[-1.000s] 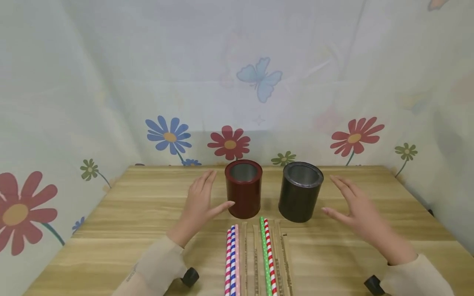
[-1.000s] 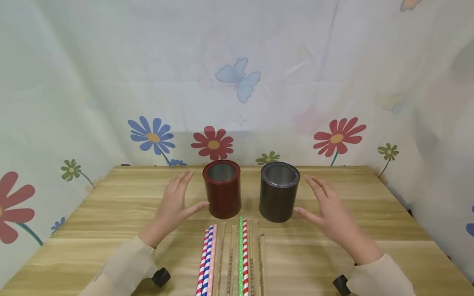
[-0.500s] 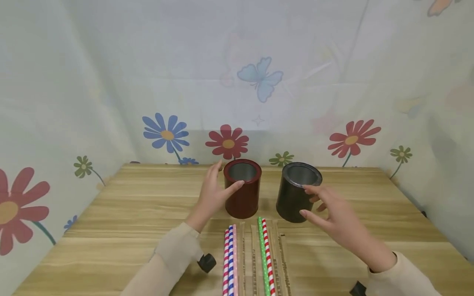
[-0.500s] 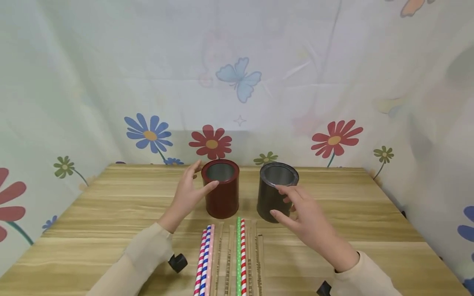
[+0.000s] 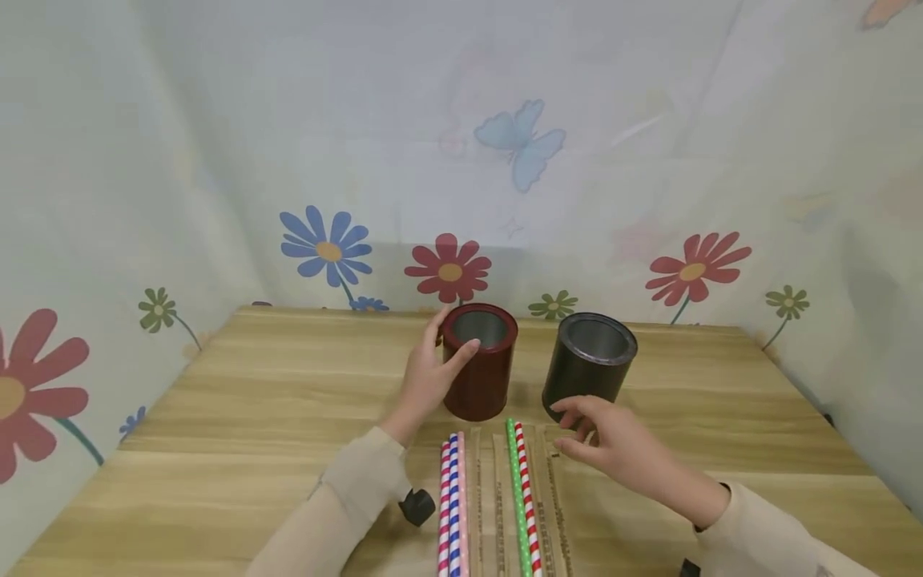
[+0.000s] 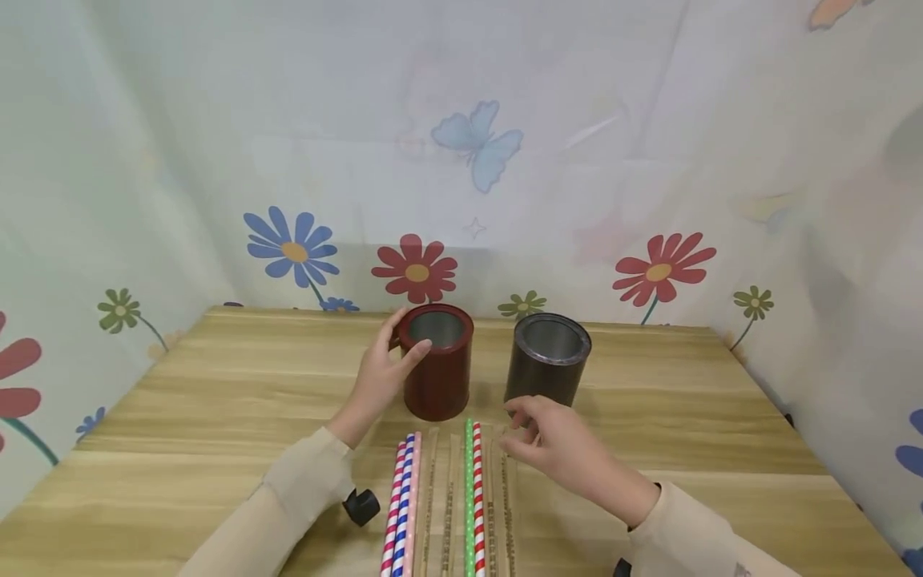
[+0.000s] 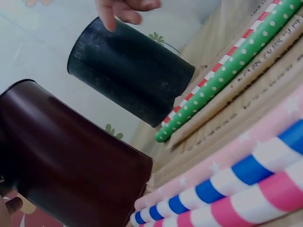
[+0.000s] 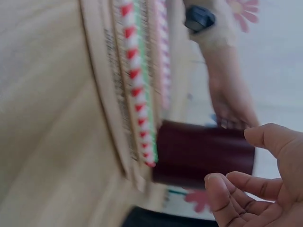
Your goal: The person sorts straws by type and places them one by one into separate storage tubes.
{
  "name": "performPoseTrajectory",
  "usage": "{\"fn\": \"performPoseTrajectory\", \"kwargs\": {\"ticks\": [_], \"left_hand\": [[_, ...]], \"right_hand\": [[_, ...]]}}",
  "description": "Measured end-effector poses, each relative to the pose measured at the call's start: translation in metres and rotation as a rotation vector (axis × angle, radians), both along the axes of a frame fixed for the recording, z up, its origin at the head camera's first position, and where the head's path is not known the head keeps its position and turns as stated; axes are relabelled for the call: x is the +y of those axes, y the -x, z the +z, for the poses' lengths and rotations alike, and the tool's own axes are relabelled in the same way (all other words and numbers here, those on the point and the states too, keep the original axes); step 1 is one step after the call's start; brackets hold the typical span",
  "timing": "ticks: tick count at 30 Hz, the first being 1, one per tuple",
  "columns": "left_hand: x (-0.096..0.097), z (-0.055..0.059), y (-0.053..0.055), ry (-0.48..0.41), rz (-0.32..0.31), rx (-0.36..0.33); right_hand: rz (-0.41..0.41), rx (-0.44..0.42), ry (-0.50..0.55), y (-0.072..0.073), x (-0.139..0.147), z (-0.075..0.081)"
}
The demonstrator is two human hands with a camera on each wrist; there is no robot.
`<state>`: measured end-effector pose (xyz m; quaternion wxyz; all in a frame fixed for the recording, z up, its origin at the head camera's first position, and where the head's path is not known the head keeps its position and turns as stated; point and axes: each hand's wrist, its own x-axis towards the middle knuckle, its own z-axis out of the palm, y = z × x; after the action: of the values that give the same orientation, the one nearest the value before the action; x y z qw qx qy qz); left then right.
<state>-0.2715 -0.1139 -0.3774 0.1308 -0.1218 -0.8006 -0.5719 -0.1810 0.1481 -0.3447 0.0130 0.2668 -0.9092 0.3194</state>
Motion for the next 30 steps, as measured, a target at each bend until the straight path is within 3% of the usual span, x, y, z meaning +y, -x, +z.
{"fn": "performPoseTrajectory", "kwargs": {"ticks": [5,11,20,30], "left_hand": [[0.002,0.002,0.003,-0.021,0.005,0.034],[0.003,0.007,0.004,-0.024,-0.001,0.066],[0.004,0.006,0.003,-0.015,0.001,0.056],[0.002,0.002,0.000,-0.033,0.002,0.022]], "right_hand": [[0.094,-0.041,-0.051,0.007,-0.011,-0.009],[0.121,-0.009,-0.125,0.015,-0.023,-0.018],[0.057,0.074,-0.236,0.027,-0.038,-0.026],[-0.026,-0.028,-0.289,0.035,-0.055,-0.032]]}}
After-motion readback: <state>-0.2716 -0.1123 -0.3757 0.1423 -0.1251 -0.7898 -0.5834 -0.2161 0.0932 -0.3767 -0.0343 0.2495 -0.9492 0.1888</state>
